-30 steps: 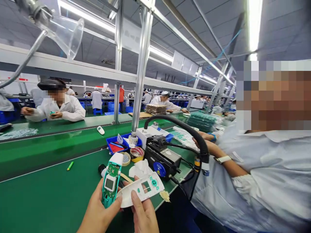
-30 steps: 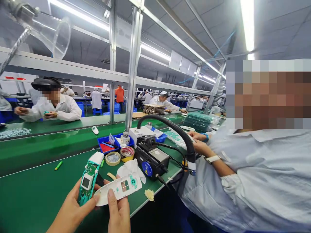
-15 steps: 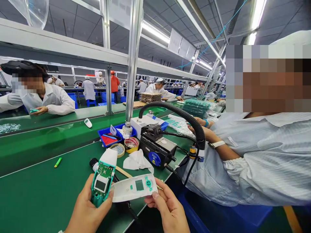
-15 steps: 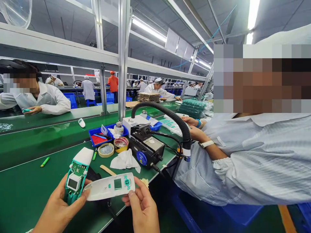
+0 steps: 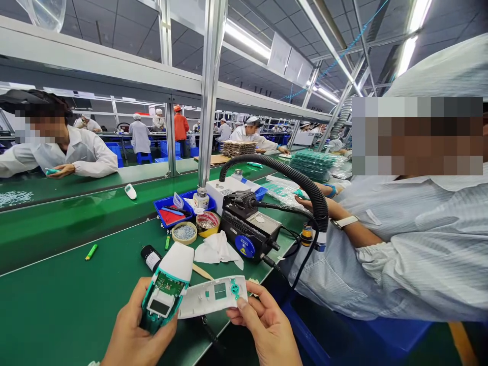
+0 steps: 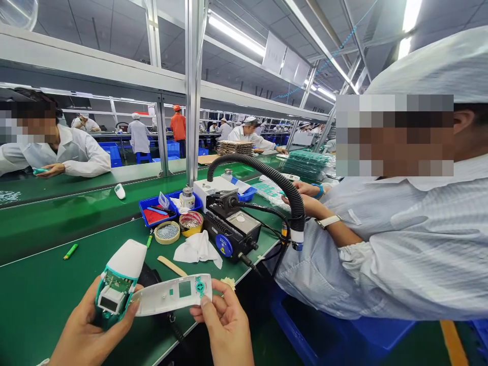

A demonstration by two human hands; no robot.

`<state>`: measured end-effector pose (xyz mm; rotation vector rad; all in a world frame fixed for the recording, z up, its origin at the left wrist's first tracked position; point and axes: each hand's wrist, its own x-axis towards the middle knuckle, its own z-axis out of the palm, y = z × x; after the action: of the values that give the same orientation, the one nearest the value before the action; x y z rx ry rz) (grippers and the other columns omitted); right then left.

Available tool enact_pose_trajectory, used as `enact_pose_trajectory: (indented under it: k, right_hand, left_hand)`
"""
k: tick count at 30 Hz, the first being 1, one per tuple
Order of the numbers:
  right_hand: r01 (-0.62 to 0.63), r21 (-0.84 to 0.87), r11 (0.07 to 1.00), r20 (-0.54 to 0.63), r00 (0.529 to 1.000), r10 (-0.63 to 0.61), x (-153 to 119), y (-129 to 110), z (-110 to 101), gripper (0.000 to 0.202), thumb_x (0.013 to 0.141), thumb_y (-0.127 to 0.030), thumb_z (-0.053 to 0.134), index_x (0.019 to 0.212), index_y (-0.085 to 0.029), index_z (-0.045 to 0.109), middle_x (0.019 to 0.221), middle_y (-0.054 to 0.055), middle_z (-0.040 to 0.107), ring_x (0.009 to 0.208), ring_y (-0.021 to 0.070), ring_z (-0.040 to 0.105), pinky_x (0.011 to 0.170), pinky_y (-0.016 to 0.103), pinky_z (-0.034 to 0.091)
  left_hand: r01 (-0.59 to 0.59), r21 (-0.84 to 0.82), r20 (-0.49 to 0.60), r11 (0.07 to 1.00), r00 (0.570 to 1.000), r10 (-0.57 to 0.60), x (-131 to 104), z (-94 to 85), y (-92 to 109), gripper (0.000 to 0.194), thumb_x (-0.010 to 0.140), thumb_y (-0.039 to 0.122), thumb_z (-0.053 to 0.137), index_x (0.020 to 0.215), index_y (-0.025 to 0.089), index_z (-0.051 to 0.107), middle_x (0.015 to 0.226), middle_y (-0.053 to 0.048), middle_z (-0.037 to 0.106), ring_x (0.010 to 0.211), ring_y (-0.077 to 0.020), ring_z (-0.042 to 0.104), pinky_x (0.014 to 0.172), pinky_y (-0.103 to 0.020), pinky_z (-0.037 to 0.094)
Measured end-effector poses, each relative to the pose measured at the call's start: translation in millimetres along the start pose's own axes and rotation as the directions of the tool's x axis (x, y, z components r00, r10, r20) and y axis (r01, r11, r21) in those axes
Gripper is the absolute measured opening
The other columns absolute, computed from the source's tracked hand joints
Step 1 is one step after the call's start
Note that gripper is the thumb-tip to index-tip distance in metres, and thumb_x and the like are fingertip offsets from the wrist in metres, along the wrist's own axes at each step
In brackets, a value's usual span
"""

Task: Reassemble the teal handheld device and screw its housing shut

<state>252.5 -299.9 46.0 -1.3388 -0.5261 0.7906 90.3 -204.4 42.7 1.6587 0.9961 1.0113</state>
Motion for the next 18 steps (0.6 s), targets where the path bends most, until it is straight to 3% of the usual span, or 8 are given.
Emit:
enact_pose_trajectory:
  k: [4, 7, 11, 15, 18]
  right_hand:
    - [0.015, -0.054, 0.998, 0.06, 0.998, -0.012, 4, 1, -3, 0.044, 0.066, -0.048, 0.065, 0.096, -0.017, 0.054, 0.083, 0.006, 0.067, 0.074, 0.0187, 0.062, 0.068, 0.03, 0.049]
    - [0.069, -0.105, 0.992, -0.028, 0.997, -0.072, 6, -2, 0, 0.042, 0.064, -0.048, 0.066, 0.092, -0.017, 0.058, 0.081, 0.006, 0.065, 0.078, 0.0202, 0.06, 0.069, 0.03, 0.048]
    - [0.047, -0.139, 0.989, -0.104, 0.993, -0.062, 4, -5, 7, 0.042, 0.065, -0.051, 0.064, 0.088, -0.016, 0.061, 0.077, 0.005, 0.063, 0.072, 0.019, 0.058, 0.07, 0.031, 0.047]
    - [0.069, -0.004, 0.998, -0.193, 0.979, -0.068, -1, 2, -3, 0.044, 0.068, -0.053, 0.06, 0.094, -0.018, 0.061, 0.087, 0.007, 0.064, 0.078, 0.0187, 0.057, 0.073, 0.03, 0.046]
    - [0.127, 0.219, 0.967, -0.206, 0.975, -0.082, -6, 20, -19, 0.047, 0.063, -0.052, 0.064, 0.099, -0.022, 0.06, 0.092, 0.007, 0.064, 0.083, 0.0209, 0.058, 0.072, 0.031, 0.047]
  left_hand:
    - [-0.001, -0.002, -0.004, 1.0, 1.0, 0.001, 2, 0.2, 1, 0.04, 0.066, 0.044, 0.061, 0.096, 0.019, 0.05, 0.085, -0.003, 0.065, 0.08, -0.0204, 0.06, 0.061, -0.023, 0.046]
    - [0.002, -0.006, 0.0, 1.0, 1.0, -0.002, 2, -0.6, 1, 0.04, 0.067, 0.045, 0.06, 0.096, 0.019, 0.051, 0.084, -0.003, 0.065, 0.079, -0.0198, 0.06, 0.059, -0.022, 0.046]
    - [0.006, -0.007, 0.06, 1.0, 0.998, -0.006, 5, -4.2, -2, 0.042, 0.068, 0.044, 0.061, 0.099, 0.018, 0.05, 0.086, -0.003, 0.065, 0.079, -0.0192, 0.06, 0.06, -0.022, 0.047]
    - [0.032, 0.031, 0.08, 0.999, 0.996, -0.035, 13, -8.3, 2, 0.04, 0.068, 0.045, 0.06, 0.095, 0.017, 0.051, 0.084, -0.003, 0.063, 0.074, -0.0169, 0.058, 0.065, -0.024, 0.047]
    - [0.139, -0.008, 0.128, 0.99, 0.982, -0.137, 18, -9.7, 11, 0.038, 0.067, 0.047, 0.06, 0.088, 0.017, 0.052, 0.081, -0.003, 0.062, 0.071, -0.0161, 0.056, 0.066, -0.025, 0.046]
